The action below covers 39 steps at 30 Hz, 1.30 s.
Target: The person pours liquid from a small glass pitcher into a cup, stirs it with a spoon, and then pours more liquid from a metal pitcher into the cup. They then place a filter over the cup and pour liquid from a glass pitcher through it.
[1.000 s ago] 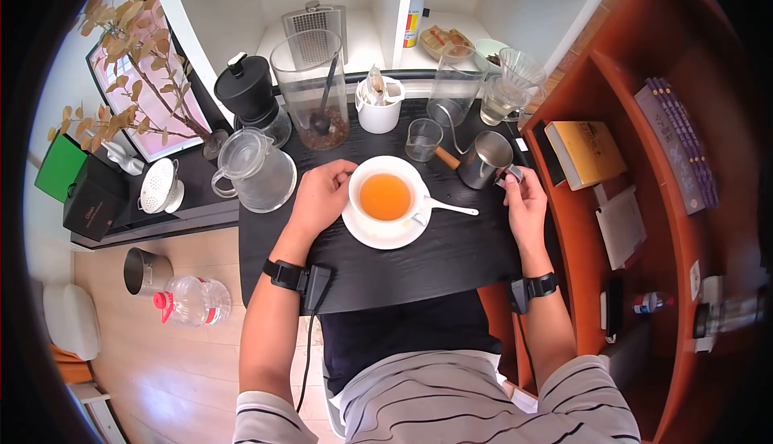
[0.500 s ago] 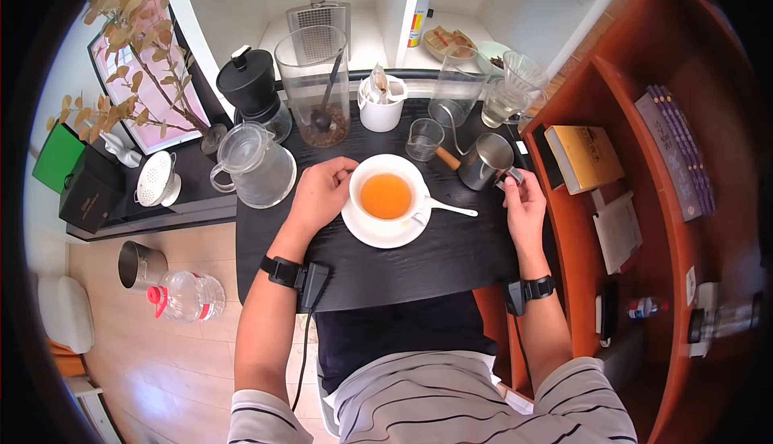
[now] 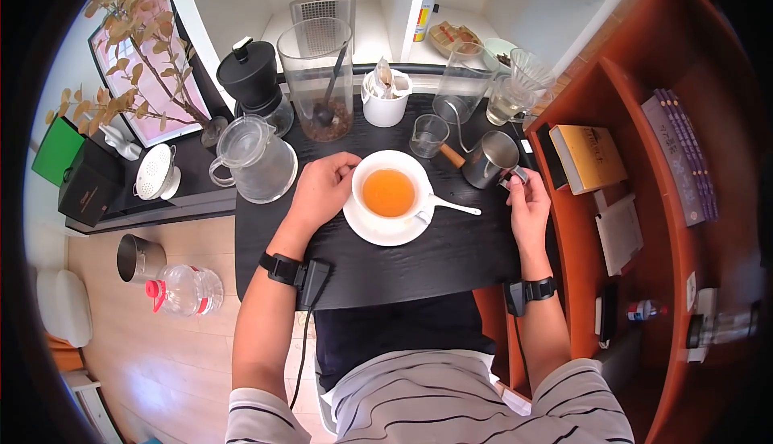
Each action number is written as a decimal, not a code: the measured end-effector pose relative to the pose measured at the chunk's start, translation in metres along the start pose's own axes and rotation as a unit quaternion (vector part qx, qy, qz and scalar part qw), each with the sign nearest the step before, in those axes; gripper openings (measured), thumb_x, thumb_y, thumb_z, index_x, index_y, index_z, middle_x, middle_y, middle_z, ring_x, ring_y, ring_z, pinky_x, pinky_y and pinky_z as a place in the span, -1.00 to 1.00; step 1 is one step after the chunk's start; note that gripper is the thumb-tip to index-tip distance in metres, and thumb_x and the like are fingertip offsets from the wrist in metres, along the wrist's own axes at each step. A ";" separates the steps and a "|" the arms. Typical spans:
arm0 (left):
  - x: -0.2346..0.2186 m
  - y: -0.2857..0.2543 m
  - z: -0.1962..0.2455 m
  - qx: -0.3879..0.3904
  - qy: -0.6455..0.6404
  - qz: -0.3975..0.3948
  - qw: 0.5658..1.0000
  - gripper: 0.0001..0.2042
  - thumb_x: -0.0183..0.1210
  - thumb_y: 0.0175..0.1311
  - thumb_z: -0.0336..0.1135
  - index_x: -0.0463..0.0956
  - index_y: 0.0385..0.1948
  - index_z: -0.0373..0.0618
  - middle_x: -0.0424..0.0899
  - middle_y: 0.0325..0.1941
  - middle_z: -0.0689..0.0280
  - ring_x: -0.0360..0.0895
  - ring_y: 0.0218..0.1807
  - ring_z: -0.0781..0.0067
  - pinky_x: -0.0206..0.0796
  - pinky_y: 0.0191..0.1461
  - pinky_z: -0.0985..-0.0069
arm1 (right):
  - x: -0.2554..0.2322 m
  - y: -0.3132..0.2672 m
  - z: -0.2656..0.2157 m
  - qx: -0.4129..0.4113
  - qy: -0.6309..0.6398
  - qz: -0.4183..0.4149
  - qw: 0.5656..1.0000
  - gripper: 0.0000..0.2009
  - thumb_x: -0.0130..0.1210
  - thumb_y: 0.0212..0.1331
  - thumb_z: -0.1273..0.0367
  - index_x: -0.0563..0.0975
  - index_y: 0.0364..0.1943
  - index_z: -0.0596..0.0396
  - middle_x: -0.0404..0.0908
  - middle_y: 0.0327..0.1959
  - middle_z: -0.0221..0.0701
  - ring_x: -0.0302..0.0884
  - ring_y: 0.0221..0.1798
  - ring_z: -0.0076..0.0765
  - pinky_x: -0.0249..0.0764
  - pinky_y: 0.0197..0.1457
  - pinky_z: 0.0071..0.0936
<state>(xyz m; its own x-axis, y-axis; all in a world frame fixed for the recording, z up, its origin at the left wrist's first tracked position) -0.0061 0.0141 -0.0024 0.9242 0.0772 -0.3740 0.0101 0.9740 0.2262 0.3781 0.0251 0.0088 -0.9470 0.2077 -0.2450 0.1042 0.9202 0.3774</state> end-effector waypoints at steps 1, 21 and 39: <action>-0.001 0.000 0.002 -0.002 0.008 0.002 1.000 -0.80 0.23 0.31 -0.46 0.73 -0.09 -0.21 0.71 -0.48 0.15 0.64 -0.49 0.32 0.45 -0.33 0.40 | 0.000 0.000 0.000 -0.001 0.000 0.000 1.000 -0.81 0.20 0.52 0.34 0.63 0.04 0.14 0.59 -0.36 -0.59 0.43 -0.39 -0.73 0.38 -0.32 -0.68; 0.000 0.001 0.000 -0.003 0.005 0.001 1.000 -0.79 0.21 0.32 -0.48 0.74 -0.07 -0.20 0.70 -0.50 0.18 0.61 -0.51 0.38 0.43 -0.32 0.43 | -0.001 0.000 0.000 -0.007 -0.010 -0.004 1.000 -0.79 0.18 0.54 0.31 0.62 0.05 0.15 0.61 -0.35 -0.57 0.45 -0.39 -0.71 0.39 -0.31 -0.66; -0.004 -0.003 0.022 -0.030 0.051 -0.015 0.998 -0.82 0.21 0.37 -0.54 0.73 -0.07 -0.26 0.75 -0.44 0.38 0.56 -0.41 0.76 0.44 -0.29 0.63 | 0.000 -0.001 -0.008 0.001 -0.015 -0.009 1.000 -0.83 0.11 0.56 0.38 0.61 0.05 0.16 0.72 -0.18 -0.52 0.44 -0.35 -0.74 0.39 -0.28 -0.69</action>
<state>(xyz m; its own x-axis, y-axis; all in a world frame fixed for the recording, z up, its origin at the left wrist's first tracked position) -0.0020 0.0058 0.0179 0.8804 0.0651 -0.4697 0.0127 0.9869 0.1607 0.3753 0.0214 0.0151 -0.9391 0.2009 -0.2788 0.0876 0.9244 0.3713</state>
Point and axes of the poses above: each hand's wrist, its own y-axis towards the middle knuckle, its own x-axis out of the palm, z = x × y, the point moved 3 cm from there along y, towards the middle knuckle
